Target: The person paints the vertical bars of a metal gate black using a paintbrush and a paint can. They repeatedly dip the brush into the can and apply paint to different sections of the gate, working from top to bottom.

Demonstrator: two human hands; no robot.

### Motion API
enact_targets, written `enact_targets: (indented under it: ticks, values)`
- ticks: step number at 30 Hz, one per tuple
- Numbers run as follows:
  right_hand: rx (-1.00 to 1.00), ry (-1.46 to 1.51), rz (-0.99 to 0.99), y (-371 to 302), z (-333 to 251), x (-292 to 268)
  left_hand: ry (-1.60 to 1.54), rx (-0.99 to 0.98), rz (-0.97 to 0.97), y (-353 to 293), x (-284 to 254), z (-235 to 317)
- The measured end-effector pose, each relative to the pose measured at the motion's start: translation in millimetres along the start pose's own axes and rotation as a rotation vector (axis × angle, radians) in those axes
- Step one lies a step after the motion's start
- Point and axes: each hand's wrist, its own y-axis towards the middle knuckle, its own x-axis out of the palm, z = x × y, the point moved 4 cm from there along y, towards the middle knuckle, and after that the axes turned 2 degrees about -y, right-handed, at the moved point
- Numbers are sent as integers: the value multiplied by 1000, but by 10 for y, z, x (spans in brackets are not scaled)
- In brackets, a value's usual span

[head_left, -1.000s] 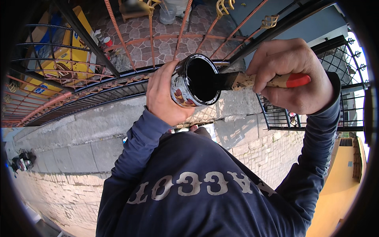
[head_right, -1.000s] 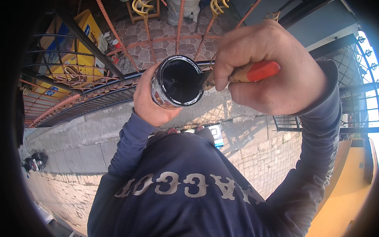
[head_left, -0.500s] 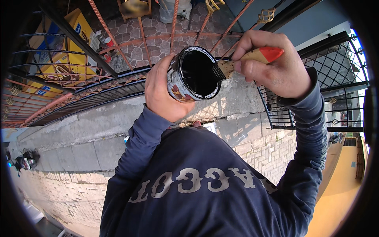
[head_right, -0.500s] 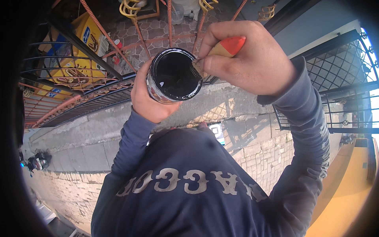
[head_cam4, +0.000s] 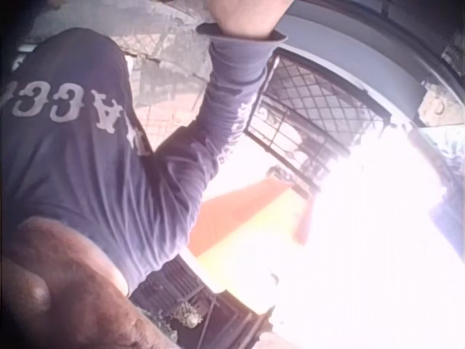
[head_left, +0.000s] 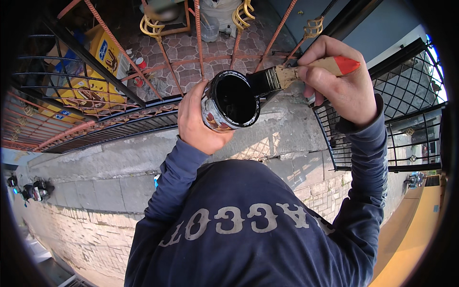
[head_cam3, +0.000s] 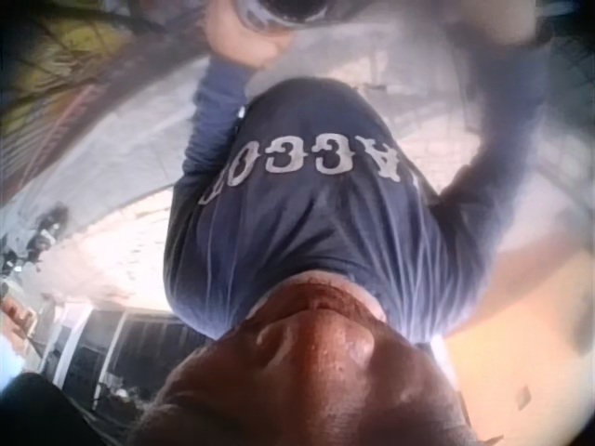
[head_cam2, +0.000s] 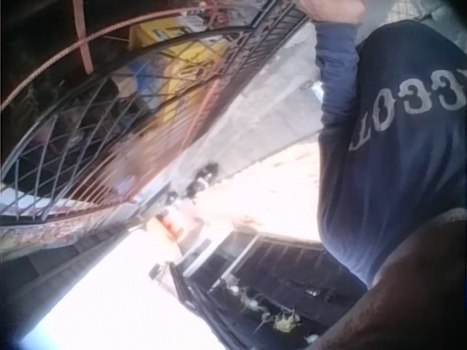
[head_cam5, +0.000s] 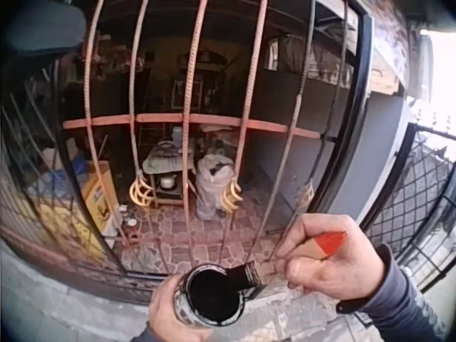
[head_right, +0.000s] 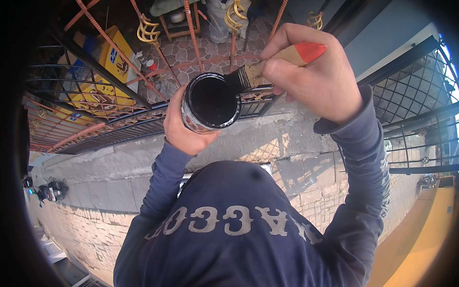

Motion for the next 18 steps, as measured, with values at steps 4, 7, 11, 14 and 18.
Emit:
enact_targets:
  ticks: [4, 7, 11, 14, 18]
  values:
    - [-341, -128, -429, -30, -25, -23, -97, -25, 30, 37, 125, 79]
    - [-456, -49, -517, -67, -45, -178, -103, -38, 25, 59, 147, 103]
    - [-441, -17, -441, -55, 83, -276, -92, -50, 13, 100, 171, 82]
    - [-403, 10, -450, -38, 196, -238, -66, -41, 4, 132, 201, 87]
    - [-277, 138, -282, 23, 265, -303, -47, -65, 13, 180, 219, 82]
